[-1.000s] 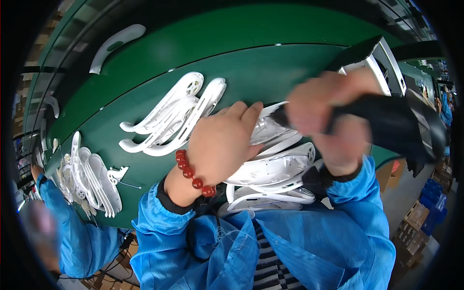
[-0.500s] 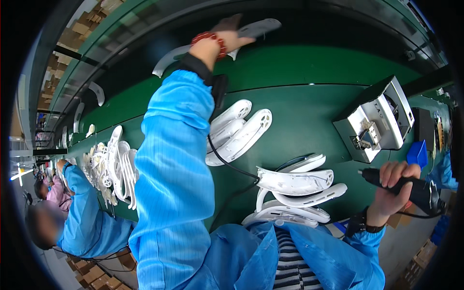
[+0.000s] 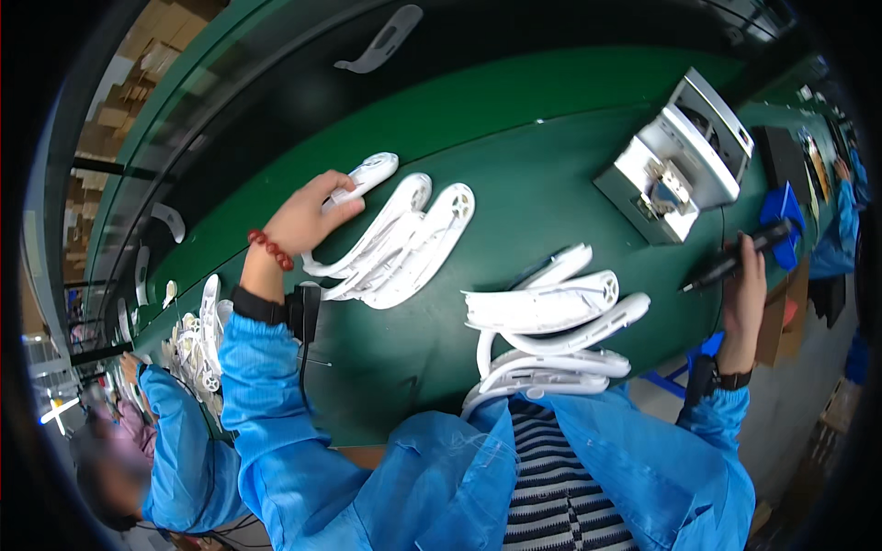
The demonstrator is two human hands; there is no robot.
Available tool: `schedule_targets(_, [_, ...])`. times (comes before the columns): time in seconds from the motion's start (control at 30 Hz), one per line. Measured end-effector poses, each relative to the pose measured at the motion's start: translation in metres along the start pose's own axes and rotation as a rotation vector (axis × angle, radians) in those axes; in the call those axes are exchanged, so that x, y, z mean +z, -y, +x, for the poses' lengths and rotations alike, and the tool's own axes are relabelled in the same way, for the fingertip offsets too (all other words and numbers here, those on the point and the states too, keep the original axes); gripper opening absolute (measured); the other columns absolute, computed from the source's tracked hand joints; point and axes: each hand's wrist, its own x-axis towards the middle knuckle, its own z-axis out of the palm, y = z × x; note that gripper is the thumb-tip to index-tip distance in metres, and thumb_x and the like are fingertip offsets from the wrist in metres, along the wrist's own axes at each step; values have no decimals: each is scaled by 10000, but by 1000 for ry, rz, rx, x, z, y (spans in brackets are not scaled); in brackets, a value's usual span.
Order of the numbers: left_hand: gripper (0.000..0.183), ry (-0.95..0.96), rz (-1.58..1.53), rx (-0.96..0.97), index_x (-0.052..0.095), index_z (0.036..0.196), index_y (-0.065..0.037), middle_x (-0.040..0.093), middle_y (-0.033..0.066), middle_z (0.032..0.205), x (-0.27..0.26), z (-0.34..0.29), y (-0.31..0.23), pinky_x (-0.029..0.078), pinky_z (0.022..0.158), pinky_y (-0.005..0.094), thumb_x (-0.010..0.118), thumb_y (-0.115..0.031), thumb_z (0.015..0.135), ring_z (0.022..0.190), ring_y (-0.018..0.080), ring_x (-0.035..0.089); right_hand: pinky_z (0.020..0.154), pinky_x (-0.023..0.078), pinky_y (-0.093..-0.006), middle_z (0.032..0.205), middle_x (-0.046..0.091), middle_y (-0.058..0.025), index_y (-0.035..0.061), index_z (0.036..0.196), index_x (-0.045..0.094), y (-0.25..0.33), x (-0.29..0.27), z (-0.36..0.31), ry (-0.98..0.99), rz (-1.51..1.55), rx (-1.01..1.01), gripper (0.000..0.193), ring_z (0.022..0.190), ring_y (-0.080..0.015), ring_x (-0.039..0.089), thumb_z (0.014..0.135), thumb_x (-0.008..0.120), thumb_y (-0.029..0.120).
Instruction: The person is using an electric screwdriver to assemble small white plastic electronic components on a factory assembly line.
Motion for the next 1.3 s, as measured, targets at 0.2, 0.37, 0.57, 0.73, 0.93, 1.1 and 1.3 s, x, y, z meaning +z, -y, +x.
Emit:
schedule_targets(0.2, [970,-93,284,106,406,1393,-107,265,228,1491,34,-56,-40,350,1056,491,826,-487,606,1318,441,349,908,450,-342,1196,566,-105,15,1249,518,20,0,-65,223,-626,-424,407,1084,-215,554,904,632,200])
schedule_targets(0.37, [877,-119,275,85,350,1416,-86,411,270,1362,67,-79,-59,387,1038,435,789,-307,689,1258,437,412,751,499,-302,918,661,-68,-16,980,653,51,33,-148,1538,-500,-154,184,825,-191,626,877,627,134])
schedule_targets(0.57, [790,-171,-58,45,321,1404,-29,495,279,1272,69,-44,-65,420,989,414,701,-273,756,1154,423,511,748,519,-317,1037,668,-117,-35,1104,621,-5,15,-195,1120,-475,344,306,898,-215,653,948,557,221])
schedule_targets(0.73, [871,-106,-120,159,274,1431,17,460,273,1350,60,-1,-71,395,1030,363,713,-337,767,1216,369,505,798,538,-334,1319,500,-177,0,1465,213,3,50,-175,833,-39,477,624,1013,-251,631,992,484,304])
schedule_targets(0.93, [904,258,-228,308,239,1453,30,466,258,1360,74,23,-106,351,1061,340,703,-415,818,1277,318,460,834,536,-386,1342,465,-171,75,1501,126,18,86,-185,655,96,502,706,1102,-263,585,974,513,343])
schedule_targets(1.1, [863,493,-566,187,209,1460,29,444,220,1378,70,20,-111,365,1050,328,682,-373,861,1256,241,461,928,468,-409,1355,452,-177,53,1498,131,17,135,-161,557,-195,380,840,1169,-253,521,910,614,409])
schedule_targets(1.3, [921,515,-929,175,111,1470,36,334,167,1435,95,-65,-96,293,1099,343,716,-244,835,1324,232,353,1002,407,-340,1354,448,-180,-2,1479,183,35,192,-164,844,-91,292,862,1217,-232,477,846,716,242])
